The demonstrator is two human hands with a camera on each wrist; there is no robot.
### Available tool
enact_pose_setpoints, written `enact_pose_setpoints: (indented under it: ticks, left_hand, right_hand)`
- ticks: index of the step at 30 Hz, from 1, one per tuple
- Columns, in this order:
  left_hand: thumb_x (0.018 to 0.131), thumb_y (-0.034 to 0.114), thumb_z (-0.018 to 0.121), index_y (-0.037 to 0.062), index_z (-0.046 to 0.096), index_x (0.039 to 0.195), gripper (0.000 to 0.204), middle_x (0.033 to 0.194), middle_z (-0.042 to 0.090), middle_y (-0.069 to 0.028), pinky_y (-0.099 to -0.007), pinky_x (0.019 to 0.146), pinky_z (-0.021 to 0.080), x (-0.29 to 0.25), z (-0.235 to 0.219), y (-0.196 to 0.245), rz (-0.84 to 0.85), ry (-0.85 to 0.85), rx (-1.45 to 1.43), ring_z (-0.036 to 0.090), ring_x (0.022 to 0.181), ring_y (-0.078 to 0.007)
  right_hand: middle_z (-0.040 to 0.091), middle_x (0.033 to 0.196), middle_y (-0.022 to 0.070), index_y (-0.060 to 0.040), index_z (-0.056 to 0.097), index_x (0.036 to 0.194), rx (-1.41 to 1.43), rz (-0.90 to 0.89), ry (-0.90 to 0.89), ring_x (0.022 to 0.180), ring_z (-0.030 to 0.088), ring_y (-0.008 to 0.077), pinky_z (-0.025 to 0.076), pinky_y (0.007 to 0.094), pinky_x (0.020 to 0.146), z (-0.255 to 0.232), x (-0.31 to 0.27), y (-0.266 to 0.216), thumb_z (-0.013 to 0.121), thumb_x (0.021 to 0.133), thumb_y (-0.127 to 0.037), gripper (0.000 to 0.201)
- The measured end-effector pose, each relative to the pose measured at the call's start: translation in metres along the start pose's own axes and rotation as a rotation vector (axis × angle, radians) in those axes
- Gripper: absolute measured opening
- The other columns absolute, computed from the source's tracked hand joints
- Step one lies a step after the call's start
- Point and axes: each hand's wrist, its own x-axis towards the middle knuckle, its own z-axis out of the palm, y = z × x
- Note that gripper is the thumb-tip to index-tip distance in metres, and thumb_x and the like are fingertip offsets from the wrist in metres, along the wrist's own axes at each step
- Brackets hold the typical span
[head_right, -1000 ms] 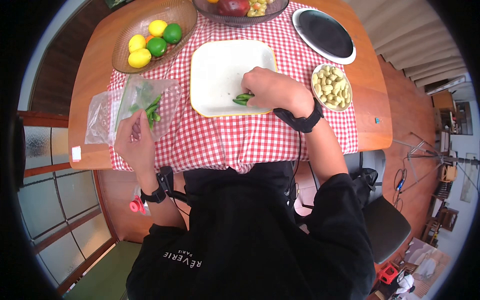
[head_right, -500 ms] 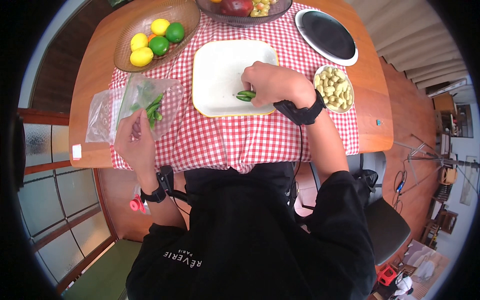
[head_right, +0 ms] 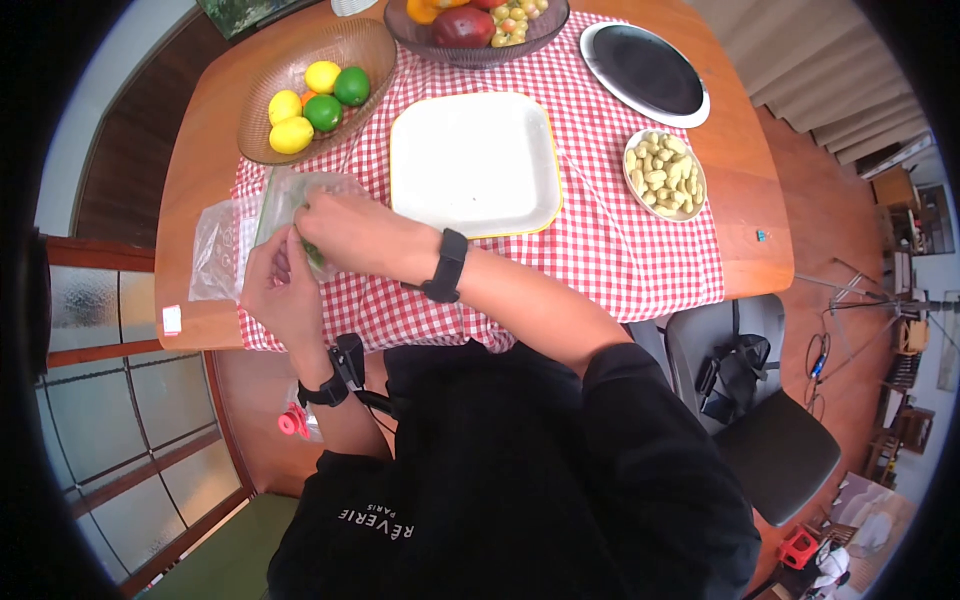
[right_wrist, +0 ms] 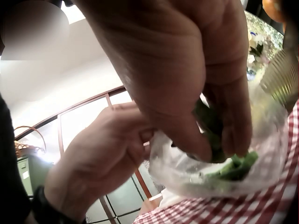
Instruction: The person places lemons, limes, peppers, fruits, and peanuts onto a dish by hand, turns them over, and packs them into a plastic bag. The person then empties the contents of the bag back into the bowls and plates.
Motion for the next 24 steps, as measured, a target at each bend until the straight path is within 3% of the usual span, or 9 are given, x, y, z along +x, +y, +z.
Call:
enact_pose_setpoints:
  ticks: [3,6,9,11,13,14,19,22,24]
  left_hand:
    - [0.092,0.002,0.08,0.0016,0.08,0.1,0.008,0.074,0.064,-0.0046,-0.0288,0.054,0.039,0.0,-0.002,0.003,-0.039,0.004,-0.003,0.052,0.059,-0.0123]
    - [0.096,0.002,0.077,-0.0009,0.079,0.105,0.01,0.078,0.066,-0.002,-0.0241,0.058,0.041,-0.005,-0.004,0.001,-0.047,-0.029,-0.024,0.052,0.067,-0.0068]
    - [0.095,0.001,0.077,-0.0015,0.079,0.106,0.011,0.08,0.067,-0.0027,-0.0242,0.059,0.042,-0.008,-0.007,0.0,-0.014,-0.047,-0.014,0.053,0.067,-0.0072]
    - [0.095,0.0,0.077,-0.0017,0.079,0.106,0.011,0.081,0.068,-0.0033,-0.0247,0.06,0.043,-0.01,-0.012,-0.002,0.006,-0.057,-0.024,0.054,0.068,-0.0081]
    - [0.095,-0.001,0.077,-0.0019,0.079,0.106,0.012,0.082,0.068,-0.0039,-0.0251,0.06,0.044,-0.015,-0.019,-0.005,0.035,-0.077,-0.037,0.055,0.069,-0.009]
    - [0.092,-0.002,0.078,-0.0011,0.079,0.105,0.012,0.083,0.07,-0.0066,-0.0275,0.061,0.045,-0.018,-0.023,-0.007,0.054,-0.07,-0.009,0.057,0.068,-0.0129]
    - [0.089,-0.005,0.078,-0.0008,0.078,0.109,0.02,0.088,0.072,-0.0113,-0.0321,0.064,0.051,-0.032,-0.034,-0.009,0.094,-0.162,0.066,0.064,0.072,-0.0206]
    - [0.091,-0.005,0.075,-0.0012,0.077,0.116,0.025,0.094,0.071,-0.01,-0.0312,0.071,0.052,-0.035,-0.034,-0.003,0.174,-0.224,0.101,0.064,0.077,-0.0193]
    - [0.09,-0.006,0.075,-0.0015,0.074,0.123,0.034,0.107,0.07,-0.0146,-0.0361,0.08,0.055,-0.036,-0.035,0.001,0.275,-0.248,0.177,0.068,0.092,-0.0267]
  right_hand:
    - [0.059,0.132,0.0284,0.0109,0.054,0.132,0.177,0.127,-0.151,0.113,0.066,0.0482,0.057,0.0503,0.091,-0.006,-0.009,-0.011,0.066,0.076,0.014,0.057]
    - [0.061,0.135,0.0277,0.0111,0.055,0.136,0.181,0.007,-0.158,0.117,0.066,0.0471,0.057,0.0495,0.092,-0.027,-0.026,-0.005,0.065,0.079,0.015,0.058]
    - [0.071,0.125,0.0241,0.0055,0.068,0.127,0.123,0.099,-0.165,0.115,0.07,0.0432,0.057,0.0465,0.098,-0.067,-0.044,0.005,0.066,0.087,0.008,0.041]
    - [0.076,0.121,0.0201,0.002,0.074,0.123,0.006,0.1,0.046,0.109,0.075,0.0356,0.058,0.041,0.098,-0.098,-0.06,0.014,0.07,0.092,0.001,0.031]
    - [0.079,0.107,0.016,-0.0005,0.077,0.119,-0.031,0.158,0.183,0.09,0.079,0.0243,0.062,0.0371,0.083,-0.125,-0.074,0.033,0.072,0.095,-0.002,0.025]
    - [0.079,0.105,0.0148,-0.0001,0.078,0.118,-0.023,0.262,0.22,0.092,0.078,0.0235,0.062,0.036,0.078,-0.139,-0.079,0.036,0.073,0.095,-0.005,0.024]
    - [0.077,0.117,0.0161,-0.0006,0.075,0.126,-0.161,0.525,0.202,0.107,0.076,0.0265,0.062,0.0372,0.089,-0.176,-0.104,0.075,0.067,0.094,-0.004,0.033]
    - [0.074,0.128,0.0179,-0.0018,0.068,0.138,-0.017,0.442,0.37,0.119,0.073,0.0301,0.058,0.0407,0.102,-0.162,-0.123,0.102,0.063,0.092,-0.003,0.046]
    - [0.073,0.13,0.0215,-0.0034,0.066,0.142,-0.065,0.371,0.417,0.119,0.072,0.0343,0.056,0.043,0.103,-0.157,-0.13,0.106,0.063,0.09,-0.004,0.051]
